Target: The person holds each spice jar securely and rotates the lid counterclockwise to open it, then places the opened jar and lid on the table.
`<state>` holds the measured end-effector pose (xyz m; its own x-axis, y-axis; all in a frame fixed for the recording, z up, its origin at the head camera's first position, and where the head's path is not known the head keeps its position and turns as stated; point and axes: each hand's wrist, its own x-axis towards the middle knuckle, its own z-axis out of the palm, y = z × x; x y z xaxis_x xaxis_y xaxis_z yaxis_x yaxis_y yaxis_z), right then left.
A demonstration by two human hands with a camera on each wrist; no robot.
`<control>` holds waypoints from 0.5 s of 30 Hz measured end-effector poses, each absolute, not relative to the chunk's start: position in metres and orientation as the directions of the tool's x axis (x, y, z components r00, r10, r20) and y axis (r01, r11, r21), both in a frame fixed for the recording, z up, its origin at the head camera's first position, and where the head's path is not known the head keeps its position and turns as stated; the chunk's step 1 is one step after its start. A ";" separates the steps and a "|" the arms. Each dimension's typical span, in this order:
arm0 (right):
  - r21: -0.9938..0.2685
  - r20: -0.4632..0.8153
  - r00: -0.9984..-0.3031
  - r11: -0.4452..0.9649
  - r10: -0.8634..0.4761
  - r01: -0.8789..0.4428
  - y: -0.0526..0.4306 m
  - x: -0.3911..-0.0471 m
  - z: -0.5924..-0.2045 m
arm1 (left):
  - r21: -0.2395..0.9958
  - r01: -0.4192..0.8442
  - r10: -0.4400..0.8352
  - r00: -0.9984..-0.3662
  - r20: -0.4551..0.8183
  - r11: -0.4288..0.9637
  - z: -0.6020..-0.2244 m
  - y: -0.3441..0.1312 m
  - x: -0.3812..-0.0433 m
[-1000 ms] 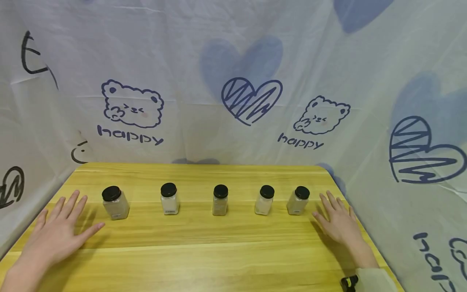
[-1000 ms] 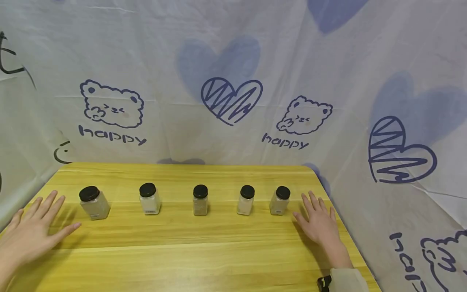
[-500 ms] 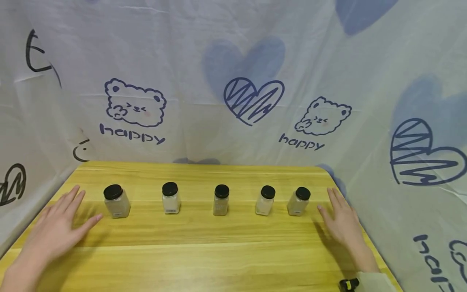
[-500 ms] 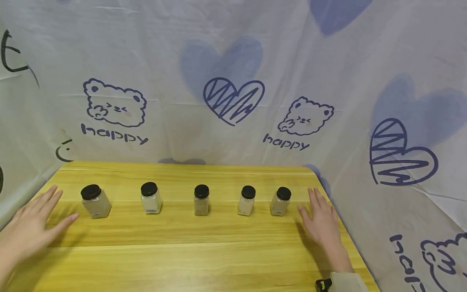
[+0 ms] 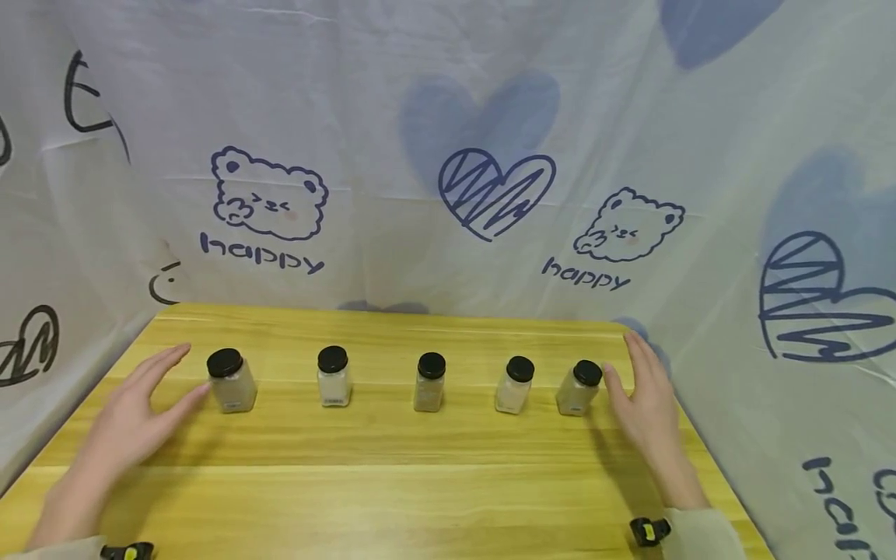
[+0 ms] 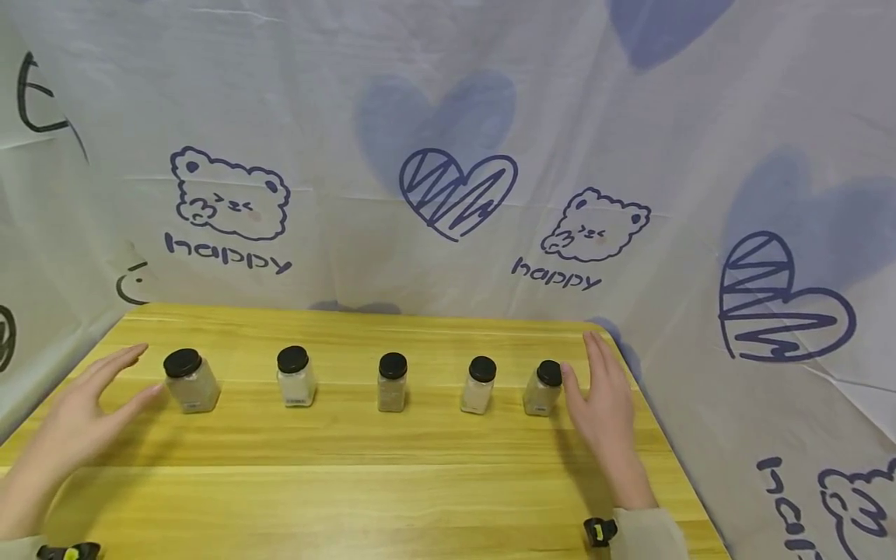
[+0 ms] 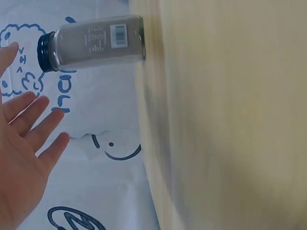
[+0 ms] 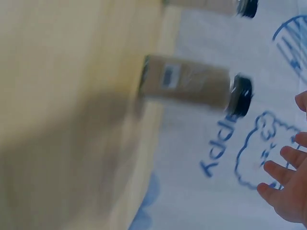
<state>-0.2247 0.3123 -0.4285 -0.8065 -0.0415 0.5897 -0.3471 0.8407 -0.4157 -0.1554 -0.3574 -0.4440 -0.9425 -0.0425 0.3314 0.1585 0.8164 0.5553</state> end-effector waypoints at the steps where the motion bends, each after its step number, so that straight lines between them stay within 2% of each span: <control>1: -0.414 0.603 -0.797 0.834 -0.049 -0.364 0.307 -0.226 -0.426 | 0.568 0.167 -0.048 -0.938 0.343 0.806 -0.444 -0.356 -0.156; 10: -0.371 0.682 -0.718 0.780 -0.141 -0.505 0.251 -0.237 -0.404 | 0.699 0.217 -0.094 -0.921 0.378 0.681 -0.449 -0.344 -0.163; 15: -0.341 0.718 -0.665 0.729 -0.206 -0.594 0.217 -0.241 -0.392 | 0.740 0.206 -0.105 -0.930 0.351 0.641 -0.452 -0.340 -0.169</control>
